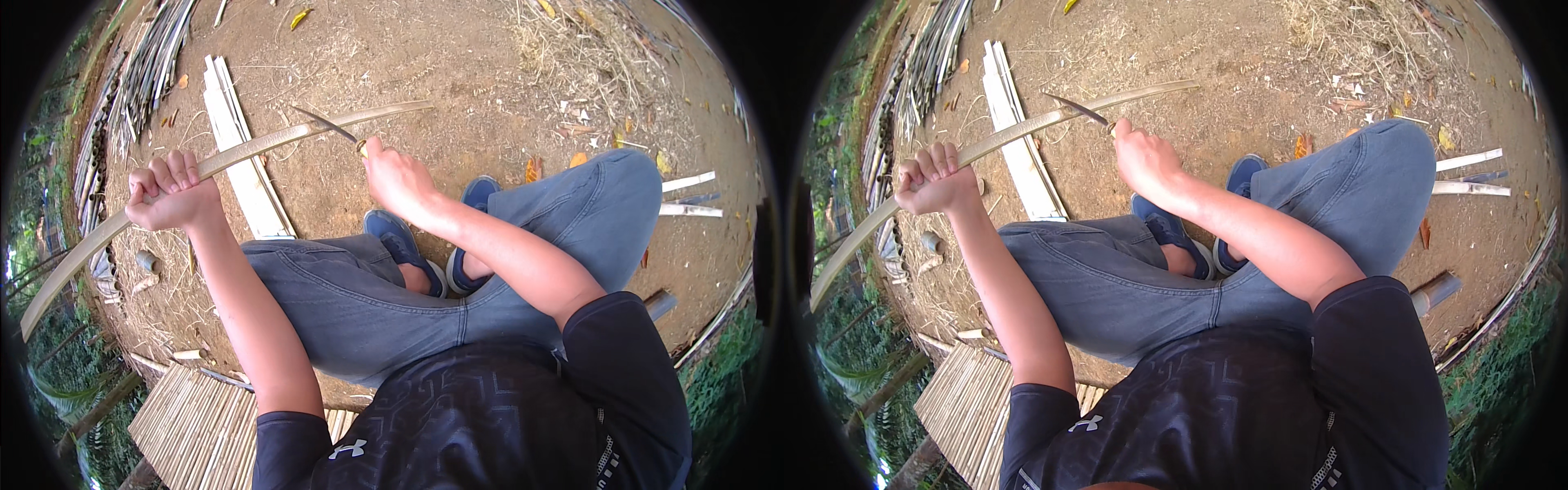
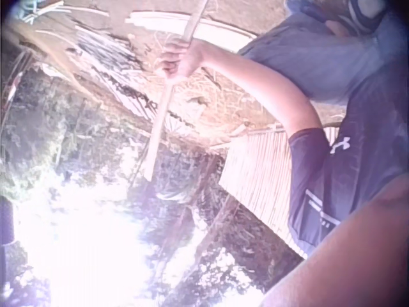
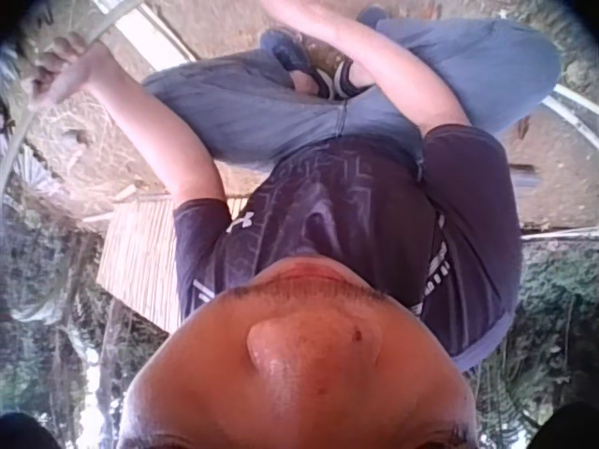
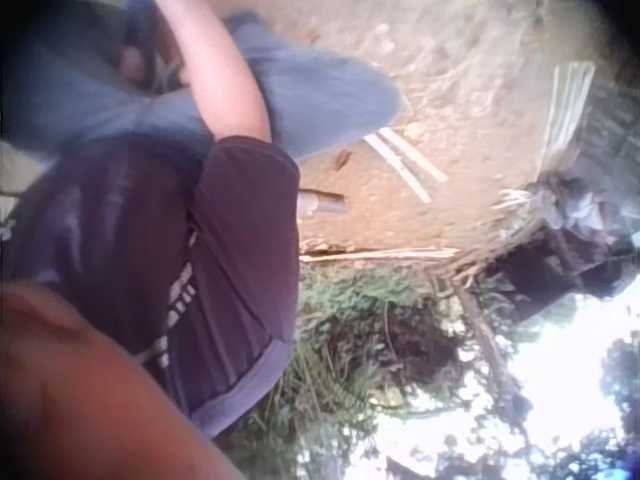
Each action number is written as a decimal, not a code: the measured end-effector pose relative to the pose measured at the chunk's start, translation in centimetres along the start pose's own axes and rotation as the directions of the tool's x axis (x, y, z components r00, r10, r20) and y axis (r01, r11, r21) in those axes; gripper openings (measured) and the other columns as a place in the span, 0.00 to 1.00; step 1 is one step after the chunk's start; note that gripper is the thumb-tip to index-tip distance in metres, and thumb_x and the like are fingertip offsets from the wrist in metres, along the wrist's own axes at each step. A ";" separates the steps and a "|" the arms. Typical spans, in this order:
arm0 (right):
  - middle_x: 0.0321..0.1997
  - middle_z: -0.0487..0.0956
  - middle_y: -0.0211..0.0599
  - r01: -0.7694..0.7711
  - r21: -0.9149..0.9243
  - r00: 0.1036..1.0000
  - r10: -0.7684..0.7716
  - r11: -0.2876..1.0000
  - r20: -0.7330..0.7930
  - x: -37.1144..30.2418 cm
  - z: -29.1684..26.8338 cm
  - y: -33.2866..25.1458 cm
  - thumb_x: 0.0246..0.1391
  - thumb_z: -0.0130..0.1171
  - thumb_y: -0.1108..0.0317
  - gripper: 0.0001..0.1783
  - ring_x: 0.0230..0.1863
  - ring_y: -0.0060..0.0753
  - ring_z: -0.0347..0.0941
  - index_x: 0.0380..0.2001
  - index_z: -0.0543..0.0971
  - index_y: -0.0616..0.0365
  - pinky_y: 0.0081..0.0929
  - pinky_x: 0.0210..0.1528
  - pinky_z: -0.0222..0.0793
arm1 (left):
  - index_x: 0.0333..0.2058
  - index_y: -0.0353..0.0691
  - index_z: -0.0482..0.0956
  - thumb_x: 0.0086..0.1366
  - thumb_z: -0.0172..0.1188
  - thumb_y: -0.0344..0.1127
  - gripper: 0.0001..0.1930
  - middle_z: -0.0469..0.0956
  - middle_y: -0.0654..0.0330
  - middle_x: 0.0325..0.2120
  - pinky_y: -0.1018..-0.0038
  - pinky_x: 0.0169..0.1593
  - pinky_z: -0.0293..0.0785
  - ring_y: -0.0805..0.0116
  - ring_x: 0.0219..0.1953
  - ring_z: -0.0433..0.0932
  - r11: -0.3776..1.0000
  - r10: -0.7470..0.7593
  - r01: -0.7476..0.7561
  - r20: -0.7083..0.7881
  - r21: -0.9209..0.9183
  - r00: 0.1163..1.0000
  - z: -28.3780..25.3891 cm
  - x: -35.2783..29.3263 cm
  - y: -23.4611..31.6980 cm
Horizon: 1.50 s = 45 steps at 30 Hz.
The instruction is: The person is using a knife to scrape and thin a strip of bamboo while sitting outdoors, repeatedly drawing the blade along the length of the wood.
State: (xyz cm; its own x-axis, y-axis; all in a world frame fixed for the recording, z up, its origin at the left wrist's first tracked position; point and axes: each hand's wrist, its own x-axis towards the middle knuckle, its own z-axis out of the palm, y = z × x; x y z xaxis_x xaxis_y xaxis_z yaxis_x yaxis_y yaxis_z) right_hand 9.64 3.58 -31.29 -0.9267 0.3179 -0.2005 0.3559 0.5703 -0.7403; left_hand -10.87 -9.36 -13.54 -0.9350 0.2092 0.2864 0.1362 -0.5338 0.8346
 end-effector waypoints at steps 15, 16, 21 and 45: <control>0.30 0.81 0.50 -0.105 0.099 0.994 0.104 0.990 0.017 0.7 -0.7 0.5 0.64 0.51 0.65 0.16 0.28 0.42 0.81 0.46 0.73 0.70 0.36 0.28 0.77 | 0.15 0.51 0.51 0.56 0.40 0.45 0.14 0.51 0.68 0.07 0.80 0.11 0.46 0.77 0.08 0.47 1.000 -0.005 0.002 0.081 0.029 0.997 0.1 0.0 0.1; 0.26 0.79 0.46 -0.187 0.065 0.981 0.190 0.980 -0.034 0.8 -1.0 0.5 0.62 0.51 0.69 0.13 0.24 0.36 0.77 0.43 0.74 0.70 0.32 0.22 0.72 | 0.15 0.50 0.52 0.56 0.40 0.45 0.14 0.51 0.68 0.07 0.80 0.12 0.46 0.77 0.08 0.47 1.000 -0.009 0.005 0.105 0.031 0.994 0.0 0.0 0.1; 0.23 0.78 0.41 -0.231 0.036 0.972 0.232 0.972 -0.031 1.2 -2.8 0.5 0.57 0.54 0.74 0.08 0.20 0.29 0.75 0.35 0.79 0.67 0.29 0.19 0.72 | 0.16 0.50 0.52 0.56 0.40 0.45 0.14 0.51 0.68 0.07 0.79 0.12 0.46 0.76 0.09 0.48 1.000 -0.028 0.028 0.116 0.002 0.993 -0.4 0.1 0.3; 0.28 0.80 0.39 -0.233 0.002 0.970 0.233 0.972 -0.064 2.1 -2.8 3.7 0.61 0.51 0.68 0.11 0.22 0.30 0.75 0.38 0.78 0.66 0.30 0.22 0.72 | 0.16 0.50 0.52 0.54 0.42 0.43 0.12 0.52 0.67 0.06 0.79 0.12 0.47 0.77 0.08 0.49 0.999 -0.019 0.027 0.208 -0.037 0.978 -0.2 0.2 0.4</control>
State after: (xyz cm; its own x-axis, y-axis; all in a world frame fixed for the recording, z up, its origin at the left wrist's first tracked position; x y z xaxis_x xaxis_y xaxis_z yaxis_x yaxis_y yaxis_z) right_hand 9.35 8.43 -32.63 -0.8085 0.4900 -0.3259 0.5620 0.4789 -0.6744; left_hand -11.04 -9.76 -13.25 -0.8490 0.3848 0.3621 0.0984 -0.5581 0.8239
